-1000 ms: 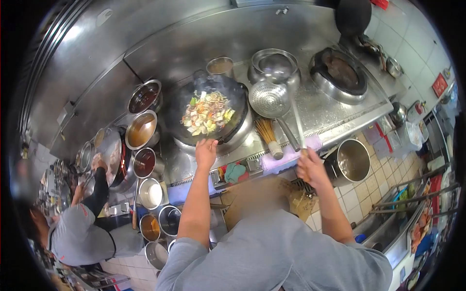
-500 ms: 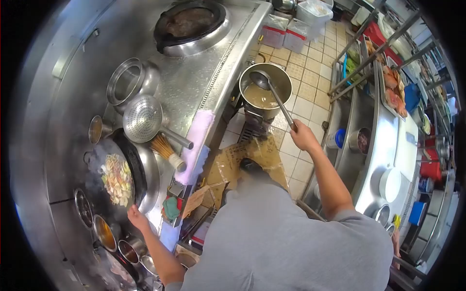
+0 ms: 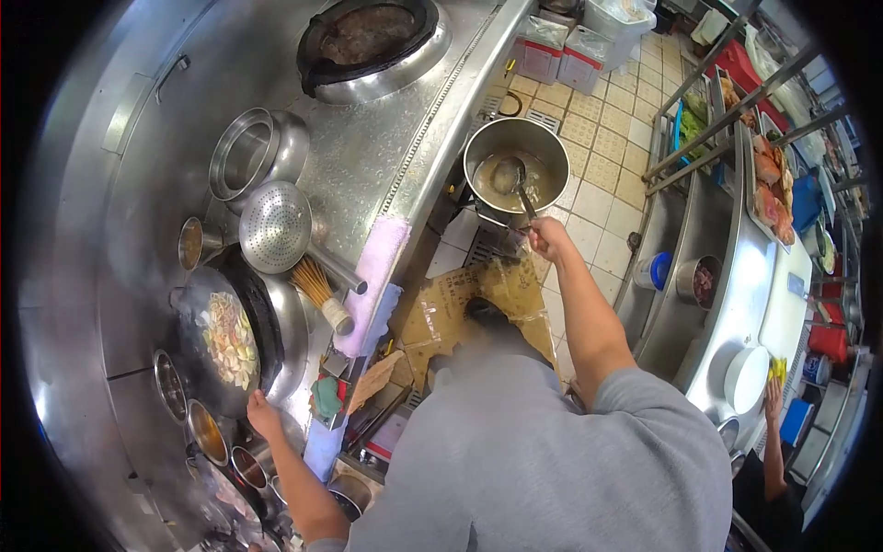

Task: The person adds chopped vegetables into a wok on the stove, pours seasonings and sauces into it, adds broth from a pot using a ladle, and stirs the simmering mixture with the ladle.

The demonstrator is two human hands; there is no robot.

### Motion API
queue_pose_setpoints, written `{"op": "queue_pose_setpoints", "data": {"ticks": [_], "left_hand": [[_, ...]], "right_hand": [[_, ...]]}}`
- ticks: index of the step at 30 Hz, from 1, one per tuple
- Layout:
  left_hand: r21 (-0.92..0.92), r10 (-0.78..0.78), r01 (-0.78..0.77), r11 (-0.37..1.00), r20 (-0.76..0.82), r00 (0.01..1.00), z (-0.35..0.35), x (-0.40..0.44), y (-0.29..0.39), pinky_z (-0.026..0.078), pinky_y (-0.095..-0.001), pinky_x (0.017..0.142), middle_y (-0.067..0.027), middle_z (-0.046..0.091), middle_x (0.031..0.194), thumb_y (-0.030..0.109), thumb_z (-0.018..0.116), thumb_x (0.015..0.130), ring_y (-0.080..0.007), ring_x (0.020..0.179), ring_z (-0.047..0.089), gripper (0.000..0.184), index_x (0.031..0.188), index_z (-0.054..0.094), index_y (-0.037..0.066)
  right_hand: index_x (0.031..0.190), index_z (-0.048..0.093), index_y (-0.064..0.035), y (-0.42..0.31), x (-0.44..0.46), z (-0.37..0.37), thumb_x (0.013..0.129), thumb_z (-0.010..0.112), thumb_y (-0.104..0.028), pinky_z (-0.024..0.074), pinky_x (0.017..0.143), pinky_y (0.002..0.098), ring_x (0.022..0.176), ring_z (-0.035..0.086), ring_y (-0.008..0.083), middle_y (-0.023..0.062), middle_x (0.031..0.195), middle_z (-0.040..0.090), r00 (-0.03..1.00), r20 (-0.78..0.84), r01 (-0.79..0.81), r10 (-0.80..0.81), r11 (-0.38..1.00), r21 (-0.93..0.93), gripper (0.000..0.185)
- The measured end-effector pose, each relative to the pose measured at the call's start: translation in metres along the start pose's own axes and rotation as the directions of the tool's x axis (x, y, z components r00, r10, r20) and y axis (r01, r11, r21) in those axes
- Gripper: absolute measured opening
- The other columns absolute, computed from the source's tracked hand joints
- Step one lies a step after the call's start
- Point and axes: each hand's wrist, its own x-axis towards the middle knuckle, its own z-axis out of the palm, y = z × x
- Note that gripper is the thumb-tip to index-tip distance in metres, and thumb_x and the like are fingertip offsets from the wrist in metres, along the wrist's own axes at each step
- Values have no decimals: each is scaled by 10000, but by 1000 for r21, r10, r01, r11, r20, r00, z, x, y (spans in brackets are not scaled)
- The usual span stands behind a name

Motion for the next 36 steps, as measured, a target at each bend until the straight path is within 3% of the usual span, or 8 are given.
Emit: {"op": "queue_pose_setpoints", "data": {"ticks": [5, 18, 20, 25, 29, 31, 33, 36], "left_hand": [[28, 21, -20, 999, -63, 998, 8, -5, -3, 421, -481, 720, -230, 606, 838, 279, 467, 941, -407, 799, 563, 338, 944, 644, -8], [-129, -38, 8, 992, -233, 972, 18, -19, 7, 396, -403, 857, -143, 582, 936, 293, 469, 949, -311, 944, 520, 309, 1070, 641, 67], [-540, -170, 11, 842, -246, 954, 12, -22, 9, 419, -353, 844, -119, 583, 969, 242, 490, 940, -260, 946, 543, 276, 1072, 635, 47], [-544, -227, -74, 836, -465, 856, 4, -51, -22, 434, -310, 830, -89, 574, 987, 108, 522, 917, -199, 910, 551, 182, 1042, 605, 5], [-815, -313, 105, 570, -98, 945, 8, -112, -45, 400, -271, 619, -8, 539, 735, 178, 483, 949, -113, 678, 487, 202, 966, 614, 26], [-722, -256, 296, 626, 167, 952, 13, -143, -53, 397, -294, 563, -33, 528, 619, 251, 513, 930, -109, 605, 481, 255, 882, 645, 38], [-586, -136, 203, 785, 157, 978, -5, -168, -42, 439, -320, 608, -110, 560, 636, 278, 523, 923, -158, 607, 529, 290, 850, 638, 23], [-616, -240, 338, 711, 239, 941, -12, -201, -40, 443, -318, 602, -123, 590, 653, 296, 528, 923, -177, 605, 553, 313, 830, 640, 19]], "right_hand": [[944, 422, -76, -8, -72, -25, 900, 462, -66, 375, 357, 209, 436, 439, 81, 41, 613, 492, 996, 52, -82, 70, 950, 301, 60], [1039, 434, -152, -43, -242, 11, 924, 526, -139, 370, 361, 169, 476, 432, 52, 44, 730, 494, 910, 415, -200, 2, 878, 434, 148], [1051, 469, -136, -46, -259, 31, 939, 487, -123, 382, 373, 178, 472, 409, 45, 23, 725, 443, 846, 532, -291, -6, 832, 472, 114], [1115, 465, -83, -50, -296, 98, 966, 382, -105, 422, 435, 213, 514, 422, 52, 28, 780, 405, 649, 761, -438, -26, 805, 401, 171], [1184, 481, -97, -47, -319, 160, 966, 377, -108, 426, 453, 210, 541, 439, 63, 42, 807, 401, 494, 867, -525, 57, 815, 245, 242], [1174, 487, -79, -41, -324, 195, 965, 375, -104, 430, 453, 211, 543, 441, 63, 45, 810, 402, 419, 900, -570, 121, 806, 157, 239], [1147, 503, -31, -34, -325, 227, 960, 381, -99, 445, 454, 217, 546, 447, 62, 46, 814, 405, 335, 930, -603, 150, 793, 89, 234], [1128, 507, -24, -22, -329, 278, 955, 404, -98, 445, 444, 210, 533, 443, 56, 47, 806, 410, 268, 926, -646, 267, 763, -33, 215]]}}
